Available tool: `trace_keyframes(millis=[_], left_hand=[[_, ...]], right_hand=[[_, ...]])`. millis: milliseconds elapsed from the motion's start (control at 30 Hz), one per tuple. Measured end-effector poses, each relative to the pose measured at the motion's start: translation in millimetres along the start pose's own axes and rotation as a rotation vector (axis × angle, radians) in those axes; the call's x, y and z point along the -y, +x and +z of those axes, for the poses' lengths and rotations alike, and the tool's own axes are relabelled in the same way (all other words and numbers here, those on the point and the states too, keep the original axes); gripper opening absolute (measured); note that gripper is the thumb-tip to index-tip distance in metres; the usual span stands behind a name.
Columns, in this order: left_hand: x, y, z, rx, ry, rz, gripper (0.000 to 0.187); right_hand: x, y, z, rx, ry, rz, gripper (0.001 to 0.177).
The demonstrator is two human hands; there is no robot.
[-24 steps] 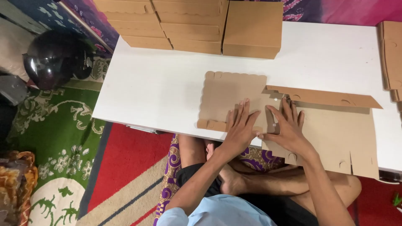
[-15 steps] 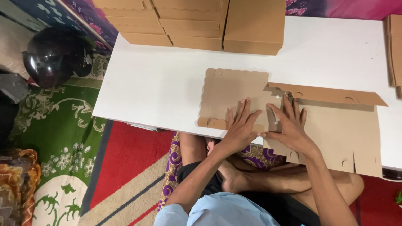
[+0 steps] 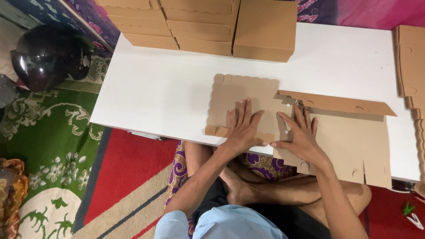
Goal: Folding flat cardboard sheets into assembled boxes.
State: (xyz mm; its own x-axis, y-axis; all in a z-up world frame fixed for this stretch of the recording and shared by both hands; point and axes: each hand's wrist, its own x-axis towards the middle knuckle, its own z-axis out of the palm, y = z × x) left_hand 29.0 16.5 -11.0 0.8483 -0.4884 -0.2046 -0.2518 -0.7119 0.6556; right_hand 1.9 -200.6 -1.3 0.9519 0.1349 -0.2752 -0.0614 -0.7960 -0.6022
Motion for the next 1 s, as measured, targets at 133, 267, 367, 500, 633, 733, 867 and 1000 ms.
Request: trace_keyframes(millis=[133,267,367,500,633,733,867,1000], left_hand=[[6,-8,-30,0.027,0.081,-0.038,0.105],[21,-18,-50,0.064,0.144,-0.07,0.11],[25,-26,-62,0.066,0.178,-0.059,0.106],[30,-31,-70,0.07,0.165,-0.051,0.098],[47,-37,-81,0.06,0.202,-0.053,0.101],[52,-45,-90,0.042,0.211,-0.104,0.101],[56,-54,-95,0.032,0.186,-0.165,0.099],[60,-61,-99,0.02,0.138,-0.215,0.095]], right_hand=[[0,1,-2,0.007,-0.007,-0.007,0.101],[-2,1,0,0.014,-0.009,-0.008,0.101],[-3,1,1,0.008,-0.017,-0.007,0.101],[-3,1,0,0.015,-0.01,0.003,0.101],[-4,2,2,0.005,-0.022,0.003,0.102],[-5,3,3,0.001,-0.035,0.015,0.103],[-2,1,2,-0.001,-0.04,0.01,0.101],[0,0,0,0.0,-0.034,0.015,0.101]])
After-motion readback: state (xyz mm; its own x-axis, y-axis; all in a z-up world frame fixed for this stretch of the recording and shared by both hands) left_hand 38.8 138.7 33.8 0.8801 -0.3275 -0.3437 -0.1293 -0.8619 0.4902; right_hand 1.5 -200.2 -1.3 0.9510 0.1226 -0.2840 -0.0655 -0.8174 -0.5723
